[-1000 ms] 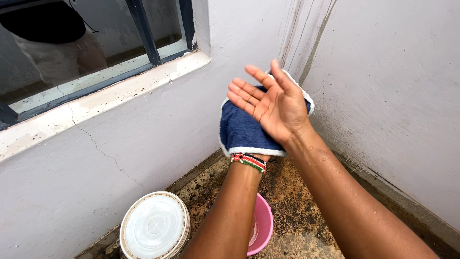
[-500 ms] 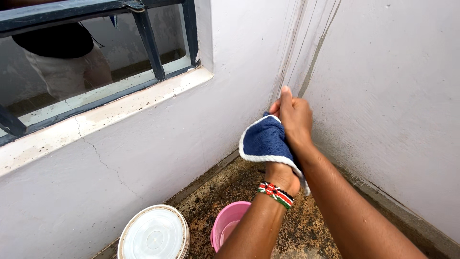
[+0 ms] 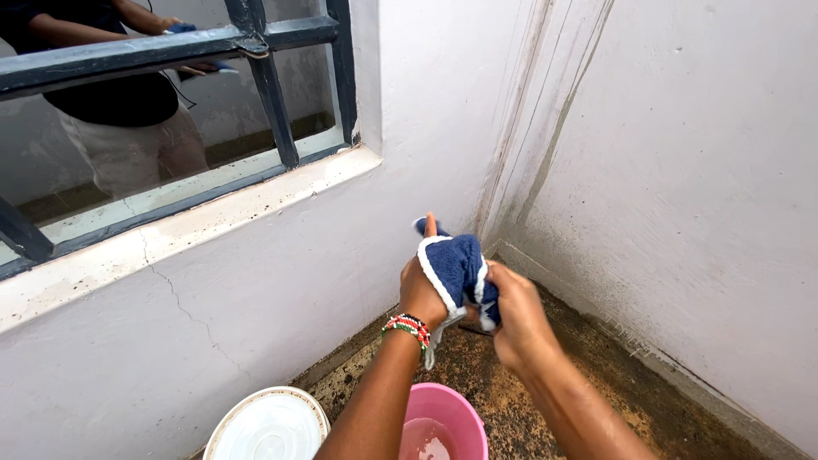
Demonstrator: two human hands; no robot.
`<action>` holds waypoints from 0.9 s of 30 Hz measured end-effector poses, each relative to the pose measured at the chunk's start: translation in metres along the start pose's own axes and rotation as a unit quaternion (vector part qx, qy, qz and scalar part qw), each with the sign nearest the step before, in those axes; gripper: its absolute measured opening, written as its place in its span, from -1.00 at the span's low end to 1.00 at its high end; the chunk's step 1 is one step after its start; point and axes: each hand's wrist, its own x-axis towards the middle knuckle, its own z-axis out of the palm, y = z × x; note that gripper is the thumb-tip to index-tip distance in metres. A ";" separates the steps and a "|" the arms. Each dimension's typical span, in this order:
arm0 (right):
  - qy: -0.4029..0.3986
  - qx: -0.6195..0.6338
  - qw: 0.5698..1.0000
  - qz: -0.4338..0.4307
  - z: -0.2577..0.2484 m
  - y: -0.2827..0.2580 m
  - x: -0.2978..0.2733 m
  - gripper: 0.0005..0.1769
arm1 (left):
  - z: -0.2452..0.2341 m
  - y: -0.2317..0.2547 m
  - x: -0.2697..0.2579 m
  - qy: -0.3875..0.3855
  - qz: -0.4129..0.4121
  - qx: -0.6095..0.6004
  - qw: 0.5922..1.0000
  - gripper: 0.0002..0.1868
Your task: The person wipes the panes and frame of a barred window using a cloth, then rinses and wrings out the cloth in a pink bucket of water before returning to wipe the window again.
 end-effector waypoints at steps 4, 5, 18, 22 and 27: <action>0.157 0.229 0.955 0.106 -0.026 -0.025 0.022 -0.64 | -0.015 -0.011 0.007 -0.175 0.040 -0.288 0.941 0.26; 0.130 0.261 0.950 0.109 -0.031 -0.026 0.029 -0.69 | -0.015 -0.009 0.004 -0.186 0.030 -0.276 0.942 0.22; -0.119 0.112 0.981 0.103 -0.035 0.000 0.007 -0.13 | 0.040 0.050 -0.039 -0.062 0.063 0.229 0.969 0.30; -0.100 -0.037 0.981 0.161 -0.031 0.013 0.004 -0.03 | 0.051 0.023 -0.043 -0.024 0.097 0.305 0.947 0.09; -0.046 -0.259 0.949 0.172 -0.024 0.064 0.000 -0.20 | 0.078 -0.047 -0.018 0.052 0.010 0.404 0.913 -0.11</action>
